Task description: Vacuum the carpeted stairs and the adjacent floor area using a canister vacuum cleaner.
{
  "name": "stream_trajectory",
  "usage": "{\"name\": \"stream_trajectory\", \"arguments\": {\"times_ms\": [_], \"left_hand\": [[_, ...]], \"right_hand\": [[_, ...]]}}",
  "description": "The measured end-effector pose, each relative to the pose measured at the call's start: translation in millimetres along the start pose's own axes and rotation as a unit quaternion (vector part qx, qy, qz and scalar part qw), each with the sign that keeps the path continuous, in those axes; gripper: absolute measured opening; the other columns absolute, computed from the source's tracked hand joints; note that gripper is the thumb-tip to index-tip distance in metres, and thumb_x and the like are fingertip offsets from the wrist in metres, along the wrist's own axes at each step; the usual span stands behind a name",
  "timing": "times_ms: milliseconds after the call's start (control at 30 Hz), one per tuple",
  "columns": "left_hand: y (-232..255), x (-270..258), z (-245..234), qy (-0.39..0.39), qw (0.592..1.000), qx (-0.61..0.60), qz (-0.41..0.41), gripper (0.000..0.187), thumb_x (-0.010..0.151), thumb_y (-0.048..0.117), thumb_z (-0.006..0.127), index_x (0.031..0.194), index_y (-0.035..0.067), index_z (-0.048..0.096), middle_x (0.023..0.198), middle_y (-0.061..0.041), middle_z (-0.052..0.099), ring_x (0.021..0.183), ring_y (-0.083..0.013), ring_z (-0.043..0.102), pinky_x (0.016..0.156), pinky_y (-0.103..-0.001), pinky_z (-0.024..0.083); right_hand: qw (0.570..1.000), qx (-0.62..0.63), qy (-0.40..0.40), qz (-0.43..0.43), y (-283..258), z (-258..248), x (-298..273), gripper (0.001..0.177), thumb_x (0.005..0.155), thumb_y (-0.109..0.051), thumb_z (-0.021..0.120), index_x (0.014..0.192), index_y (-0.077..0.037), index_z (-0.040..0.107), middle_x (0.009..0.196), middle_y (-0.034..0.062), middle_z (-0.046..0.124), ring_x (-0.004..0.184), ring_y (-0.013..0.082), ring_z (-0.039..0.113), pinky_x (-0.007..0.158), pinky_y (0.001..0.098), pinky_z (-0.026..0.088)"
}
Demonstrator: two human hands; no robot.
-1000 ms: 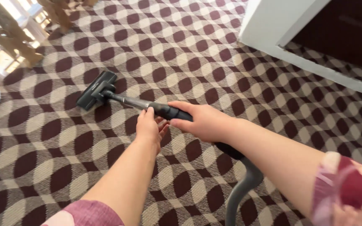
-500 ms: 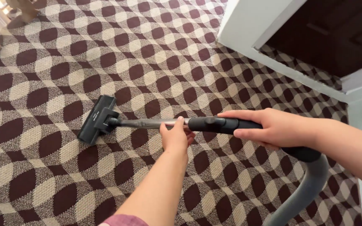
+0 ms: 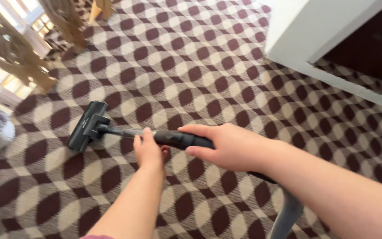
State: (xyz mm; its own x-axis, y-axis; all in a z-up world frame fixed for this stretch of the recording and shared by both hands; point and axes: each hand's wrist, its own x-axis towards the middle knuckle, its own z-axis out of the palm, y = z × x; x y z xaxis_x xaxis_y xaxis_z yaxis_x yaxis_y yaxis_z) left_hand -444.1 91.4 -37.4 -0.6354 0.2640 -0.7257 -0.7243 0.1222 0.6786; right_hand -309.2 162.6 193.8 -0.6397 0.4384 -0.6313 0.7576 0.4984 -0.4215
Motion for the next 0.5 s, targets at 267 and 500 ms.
{"name": "stream_trajectory", "arguments": {"times_ms": [267,500], "left_hand": [[98.5,87.2,-76.3,0.004,0.997,-0.07,0.018,0.03,0.101,0.046,0.05,0.112,0.02,0.059,0.09,0.001,0.064,0.074,-0.0121,0.062,0.064,-0.03,0.049],[131.2,80.4,-65.0,-0.025,0.999,-0.007,-0.028,0.031,0.097,0.043,0.062,0.108,0.015,0.06,0.095,-0.002,0.063,0.078,-0.0144,0.062,0.066,-0.03,0.052]], "right_hand": [[0.995,-0.009,0.039,-0.094,-104.0,29.7,102.8,0.059,0.09,-0.048,0.061,0.146,-0.037,0.049,0.092,0.0088,0.075,0.078,0.023,0.073,0.073,0.039,0.057],[0.998,-0.034,0.016,-0.057,-104.1,19.6,116.1,0.06,0.09,-0.049,0.058,0.148,-0.041,0.043,0.09,0.0078,0.074,0.076,0.021,0.073,0.072,0.0387,0.057]]}}
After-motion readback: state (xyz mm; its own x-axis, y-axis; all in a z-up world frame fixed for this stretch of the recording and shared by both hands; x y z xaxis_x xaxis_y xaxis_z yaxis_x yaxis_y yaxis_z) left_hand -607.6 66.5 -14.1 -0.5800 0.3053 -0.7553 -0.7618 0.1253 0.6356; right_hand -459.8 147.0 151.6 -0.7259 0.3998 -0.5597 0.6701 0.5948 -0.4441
